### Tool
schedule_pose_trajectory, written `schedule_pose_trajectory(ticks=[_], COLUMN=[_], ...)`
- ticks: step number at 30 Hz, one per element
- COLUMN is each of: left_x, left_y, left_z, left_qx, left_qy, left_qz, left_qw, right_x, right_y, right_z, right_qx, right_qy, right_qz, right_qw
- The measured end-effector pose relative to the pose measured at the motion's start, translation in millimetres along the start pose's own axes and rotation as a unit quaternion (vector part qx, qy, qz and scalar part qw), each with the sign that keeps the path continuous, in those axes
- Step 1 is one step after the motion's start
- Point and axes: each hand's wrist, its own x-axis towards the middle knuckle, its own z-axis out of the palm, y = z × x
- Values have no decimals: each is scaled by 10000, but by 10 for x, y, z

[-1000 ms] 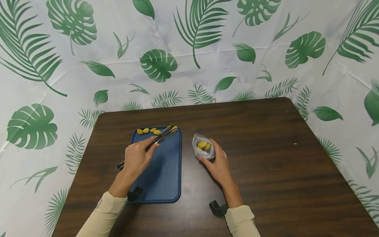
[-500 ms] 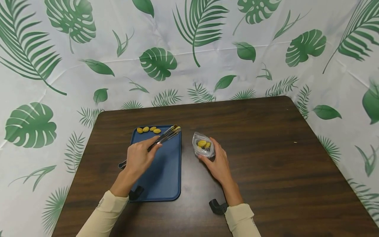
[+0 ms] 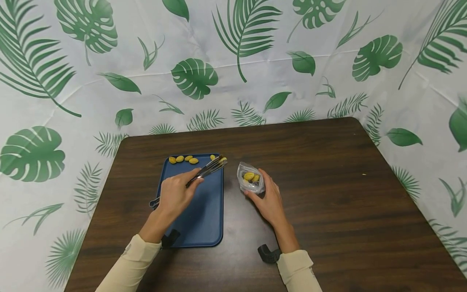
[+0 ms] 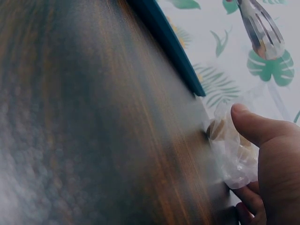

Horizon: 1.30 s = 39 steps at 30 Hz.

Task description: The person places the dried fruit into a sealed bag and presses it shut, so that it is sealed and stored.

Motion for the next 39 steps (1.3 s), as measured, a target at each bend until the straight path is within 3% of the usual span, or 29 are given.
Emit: schedule_pose_trajectory(ticks=[39], left_x=[-43], left_y=[128], left_z=[136], left_qx=[-135], left_qy=[-104], left_qz=[175], left_qw=[9997], right_x=[-8], right_y=[57], right_z=[25], right_qx=[35], right_qy=[-32], right_qz=[-21], right_qw=[10000])
